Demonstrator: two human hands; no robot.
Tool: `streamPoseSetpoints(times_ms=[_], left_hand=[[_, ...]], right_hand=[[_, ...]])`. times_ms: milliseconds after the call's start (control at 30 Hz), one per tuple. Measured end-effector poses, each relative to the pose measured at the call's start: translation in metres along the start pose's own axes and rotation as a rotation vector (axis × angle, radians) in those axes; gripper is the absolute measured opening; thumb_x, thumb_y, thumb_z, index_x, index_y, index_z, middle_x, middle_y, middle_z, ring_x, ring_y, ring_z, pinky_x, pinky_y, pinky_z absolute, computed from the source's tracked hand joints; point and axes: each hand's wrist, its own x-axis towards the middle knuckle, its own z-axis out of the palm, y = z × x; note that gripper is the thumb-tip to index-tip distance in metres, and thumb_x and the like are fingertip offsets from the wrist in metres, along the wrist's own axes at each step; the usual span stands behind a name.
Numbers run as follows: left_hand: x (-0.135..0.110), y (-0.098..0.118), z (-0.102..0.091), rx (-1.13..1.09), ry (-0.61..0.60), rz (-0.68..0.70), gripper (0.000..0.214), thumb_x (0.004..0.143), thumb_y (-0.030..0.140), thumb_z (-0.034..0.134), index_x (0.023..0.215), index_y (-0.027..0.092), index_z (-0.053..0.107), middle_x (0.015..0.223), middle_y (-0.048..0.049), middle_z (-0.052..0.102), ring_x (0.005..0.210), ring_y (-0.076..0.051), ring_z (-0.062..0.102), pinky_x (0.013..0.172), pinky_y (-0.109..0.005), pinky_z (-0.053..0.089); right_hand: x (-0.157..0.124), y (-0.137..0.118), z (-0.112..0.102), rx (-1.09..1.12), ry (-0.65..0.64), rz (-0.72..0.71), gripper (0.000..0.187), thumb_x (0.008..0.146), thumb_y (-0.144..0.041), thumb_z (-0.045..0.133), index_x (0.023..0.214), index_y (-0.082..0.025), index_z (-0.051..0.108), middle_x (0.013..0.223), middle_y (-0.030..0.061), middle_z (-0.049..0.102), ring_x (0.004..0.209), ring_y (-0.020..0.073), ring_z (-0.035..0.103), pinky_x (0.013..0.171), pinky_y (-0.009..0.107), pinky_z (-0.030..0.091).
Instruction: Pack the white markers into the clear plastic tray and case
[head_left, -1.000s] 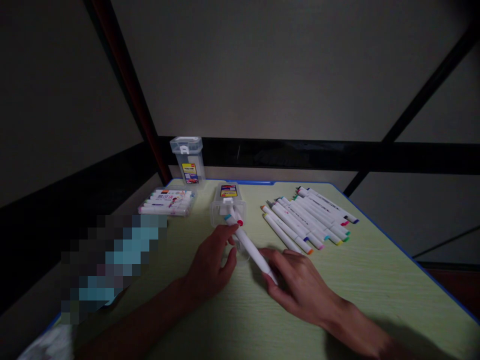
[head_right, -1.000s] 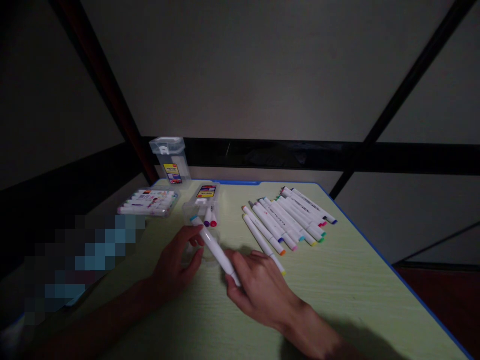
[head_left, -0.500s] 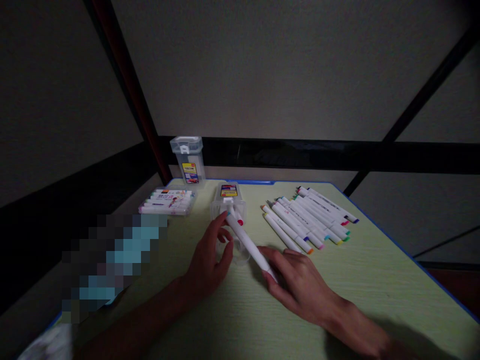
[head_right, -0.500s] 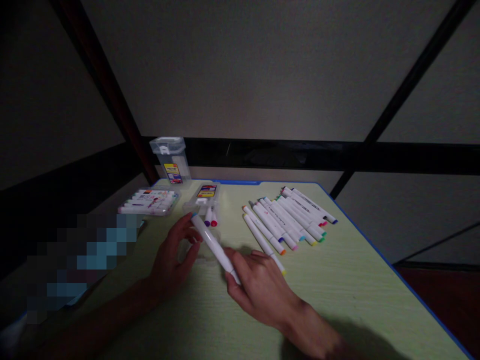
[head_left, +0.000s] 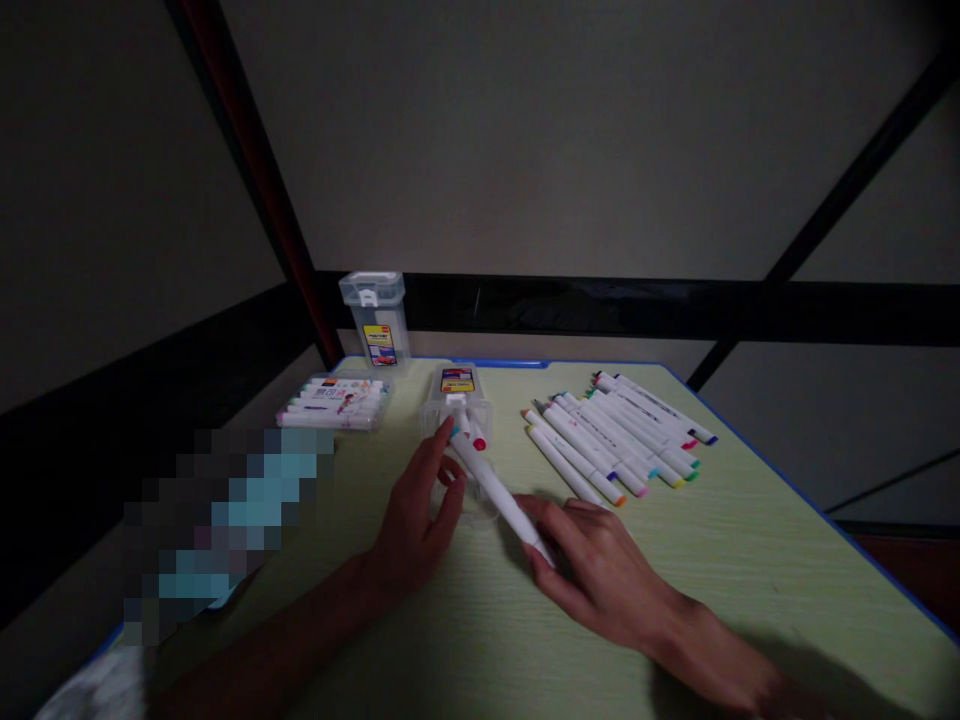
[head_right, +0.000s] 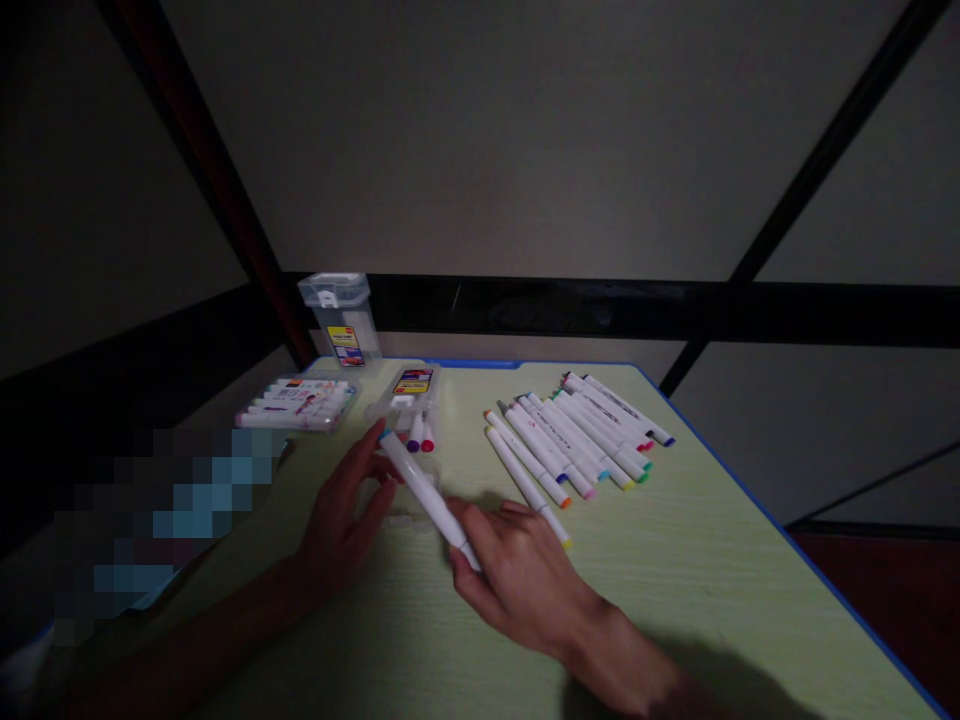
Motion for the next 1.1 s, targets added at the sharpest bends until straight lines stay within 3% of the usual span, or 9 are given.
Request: streamPoseSetpoints(times_ms=[200, 400, 667, 900, 1100], left_hand=[[-0.0021, -0.0012, 0.003, -0.278, 0.073, -0.192, 0.026, 0.088, 0.027, 0.042, 0.114, 0.02, 0.042, 0.093, -0.0057, 0.057, 0.083, -0.016, 0.057, 0.07, -0.029, 0.049], [-0.0001, 0.0015, 0.0026, -0.336, 0.137, -0.231, 0.019, 0.085, 0.03, 0.049, 0.1, 0.019, 0.044, 0.081, -0.0014, 0.054, 0.065, -0.011, 0.054, 0.059, -0.022, 0.048], [0.0008, 0.0054, 0.0019, -0.422, 0.148, -0.245, 0.019, 0.079, 0.025, 0.058, 0.093, 0.019, 0.047, 0.078, -0.0001, 0.053, 0.067, -0.011, 0.053, 0.06, -0.021, 0.046], [-0.0014, 0.0045, 0.0053, -0.416, 0.159, -0.127, 0.028, 0.076, 0.016, 0.061, 0.098, 0.02, 0.044, 0.079, 0.0011, 0.053, 0.065, -0.009, 0.051, 0.061, -0.02, 0.046], [-0.0037, 0.0042, 0.0038, -0.403, 0.185, 0.15, 0.033, 0.08, 0.01, 0.054, 0.109, 0.019, 0.041, 0.086, -0.0021, 0.053, 0.073, -0.011, 0.053, 0.064, -0.022, 0.046]], right_hand=[[-0.0006, -0.0016, -0.0005, -0.005, -0.019, -0.022, 0.024, 0.086, -0.02, 0.035, 0.107, -0.014, 0.045, 0.07, 0.0028, 0.06, 0.058, 0.0165, 0.052, 0.058, 0.031, 0.039], [-0.0014, -0.002, -0.0002, -0.01, -0.035, -0.046, 0.024, 0.084, -0.018, 0.037, 0.107, -0.015, 0.044, 0.074, 0.0034, 0.061, 0.061, 0.0171, 0.053, 0.062, 0.032, 0.039], [-0.0006, -0.002, -0.0006, -0.017, -0.047, -0.073, 0.02, 0.083, -0.017, 0.036, 0.102, -0.016, 0.044, 0.068, 0.0018, 0.058, 0.058, 0.0161, 0.05, 0.059, 0.031, 0.036], [-0.0003, -0.0016, -0.0007, -0.017, -0.039, -0.098, 0.022, 0.085, -0.017, 0.036, 0.107, -0.015, 0.041, 0.071, 0.0018, 0.06, 0.059, 0.0154, 0.052, 0.06, 0.031, 0.037], [0.0004, -0.0024, -0.0004, -0.029, -0.052, -0.106, 0.02, 0.088, -0.019, 0.037, 0.107, -0.016, 0.042, 0.076, 0.0014, 0.062, 0.061, 0.0152, 0.055, 0.061, 0.031, 0.037]])
